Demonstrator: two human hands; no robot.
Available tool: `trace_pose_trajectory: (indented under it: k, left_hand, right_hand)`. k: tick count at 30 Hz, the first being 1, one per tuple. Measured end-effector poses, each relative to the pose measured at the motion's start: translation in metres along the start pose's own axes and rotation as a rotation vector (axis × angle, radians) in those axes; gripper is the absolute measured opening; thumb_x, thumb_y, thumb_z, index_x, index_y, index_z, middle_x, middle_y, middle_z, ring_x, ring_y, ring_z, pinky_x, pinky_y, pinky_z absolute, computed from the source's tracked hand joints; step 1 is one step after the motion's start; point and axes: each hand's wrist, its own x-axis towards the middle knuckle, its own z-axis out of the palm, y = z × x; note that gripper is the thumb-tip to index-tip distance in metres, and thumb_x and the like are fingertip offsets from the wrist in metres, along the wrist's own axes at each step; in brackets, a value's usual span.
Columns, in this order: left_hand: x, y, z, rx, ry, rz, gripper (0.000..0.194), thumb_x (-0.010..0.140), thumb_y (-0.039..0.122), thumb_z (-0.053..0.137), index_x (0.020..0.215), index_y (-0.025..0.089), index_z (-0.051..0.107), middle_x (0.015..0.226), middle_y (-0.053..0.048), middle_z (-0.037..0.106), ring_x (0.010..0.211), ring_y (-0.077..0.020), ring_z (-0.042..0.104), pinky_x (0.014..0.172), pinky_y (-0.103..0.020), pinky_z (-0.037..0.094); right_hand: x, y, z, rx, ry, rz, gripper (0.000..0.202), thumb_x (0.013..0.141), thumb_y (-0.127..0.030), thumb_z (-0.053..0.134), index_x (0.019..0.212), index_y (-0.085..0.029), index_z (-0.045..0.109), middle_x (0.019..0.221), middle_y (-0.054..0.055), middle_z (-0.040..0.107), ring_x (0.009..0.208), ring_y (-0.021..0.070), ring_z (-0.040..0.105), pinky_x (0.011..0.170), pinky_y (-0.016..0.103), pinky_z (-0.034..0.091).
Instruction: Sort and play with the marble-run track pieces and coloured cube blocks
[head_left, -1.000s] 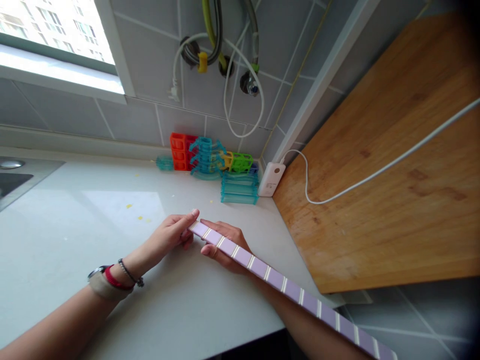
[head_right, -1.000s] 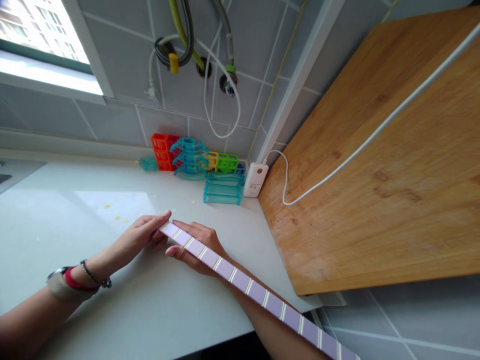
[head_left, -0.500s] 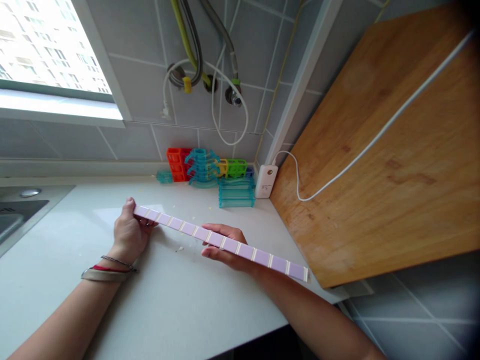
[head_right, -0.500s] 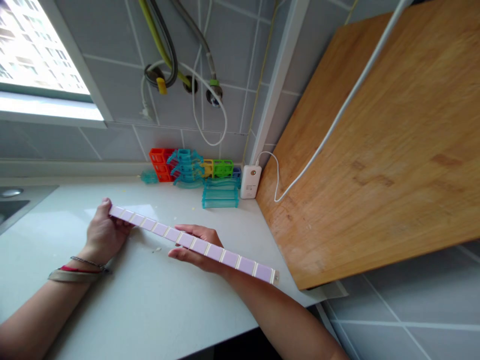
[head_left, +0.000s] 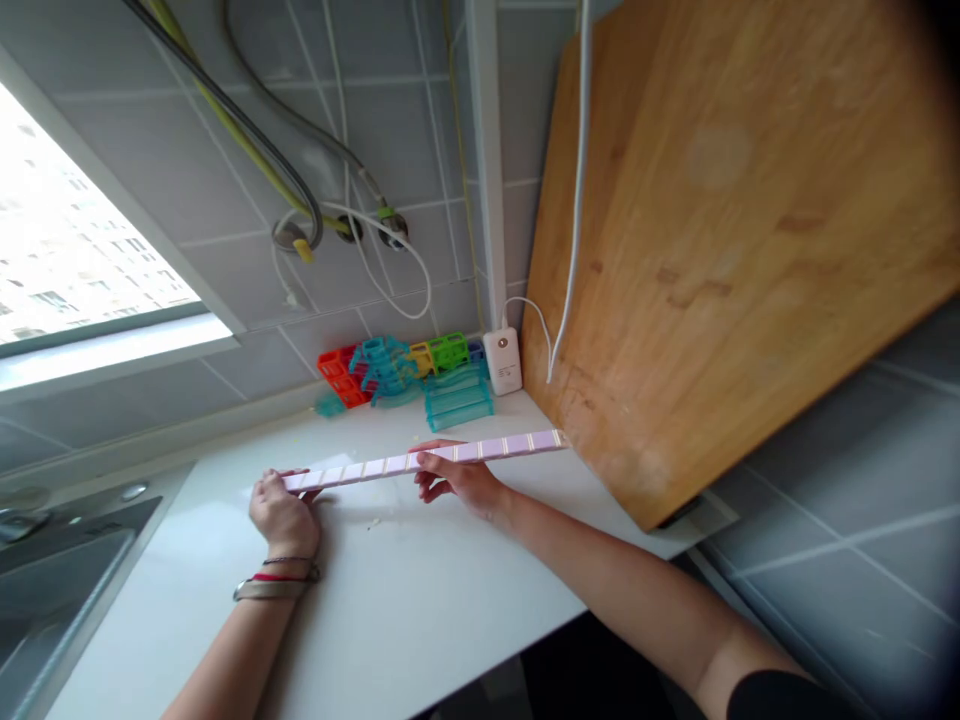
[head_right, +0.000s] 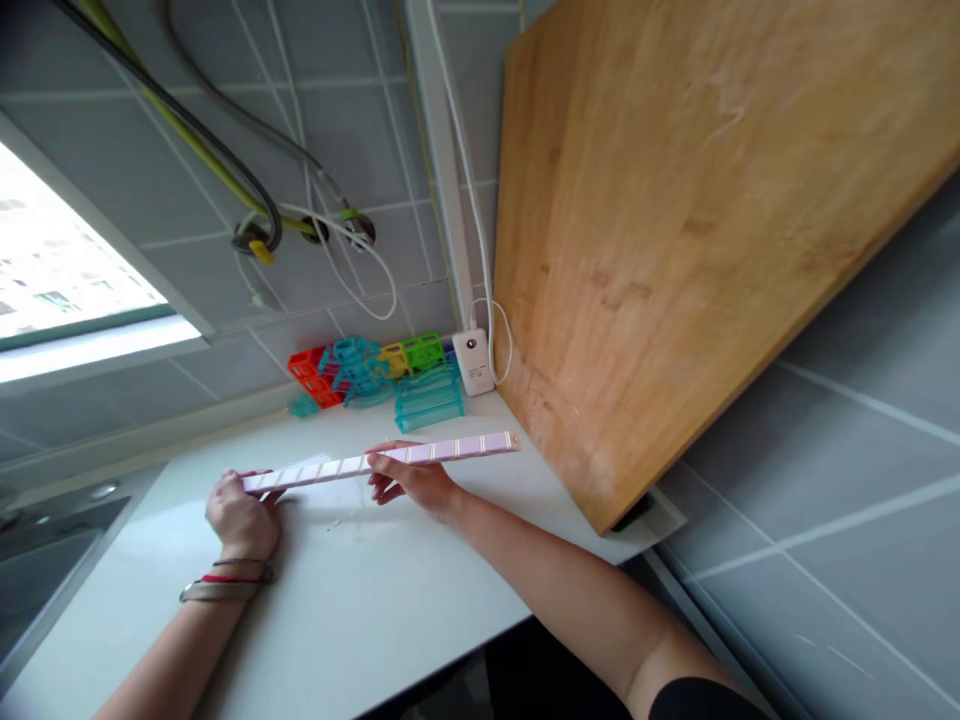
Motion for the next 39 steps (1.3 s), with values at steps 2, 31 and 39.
trace_pose_trajectory:
  k: [2, 31, 39]
  left_hand:
    - [-0.007, 0.006, -0.005, 0.104, 0.034, 0.071, 0.024, 0.088, 0.043, 0.047, 0.094, 0.02, 0.05, 0.094, -0.004, 0.062, 0.084, -0.0212, 0.063, 0.081, -0.041, 0.058]
    - [-0.099, 0.072, -0.12, 1.128, -0.403, 0.439, 0.045, 0.08, 0.069, 0.057, 0.098, 0.03, 0.067, 0.085, -0.001, 0.078, 0.067, -0.0231, 0.074, 0.06, -0.028, 0.051]
    - [-0.088, 0.072, -0.16, 1.257, -0.276, 0.127, 0.055, 0.08, 0.076, 0.044, 0.095, 0.029, 0.069, 0.086, -0.005, 0.077, 0.087, -0.0321, 0.074, 0.07, -0.036, 0.052]
  right_hand:
    - [0.002, -0.001, -0.001, 0.047, 0.017, 0.002, 0.052, 0.074, -0.054, 0.084, 0.106, -0.016, 0.071, 0.074, 0.001, 0.068, 0.06, 0.0137, 0.067, 0.058, 0.027, 0.06]
    - [0.005, -0.003, 0.008, -0.031, 0.012, 0.257, 0.018, 0.091, -0.031, 0.072, 0.102, -0.018, 0.066, 0.075, 0.0, 0.07, 0.059, 0.0094, 0.064, 0.055, 0.019, 0.055]
    - [0.002, -0.001, 0.013, -0.093, -0.061, 0.32, 0.008, 0.094, -0.025, 0.065, 0.092, -0.017, 0.066, 0.072, 0.0, 0.069, 0.055, 0.0096, 0.063, 0.053, 0.02, 0.053]
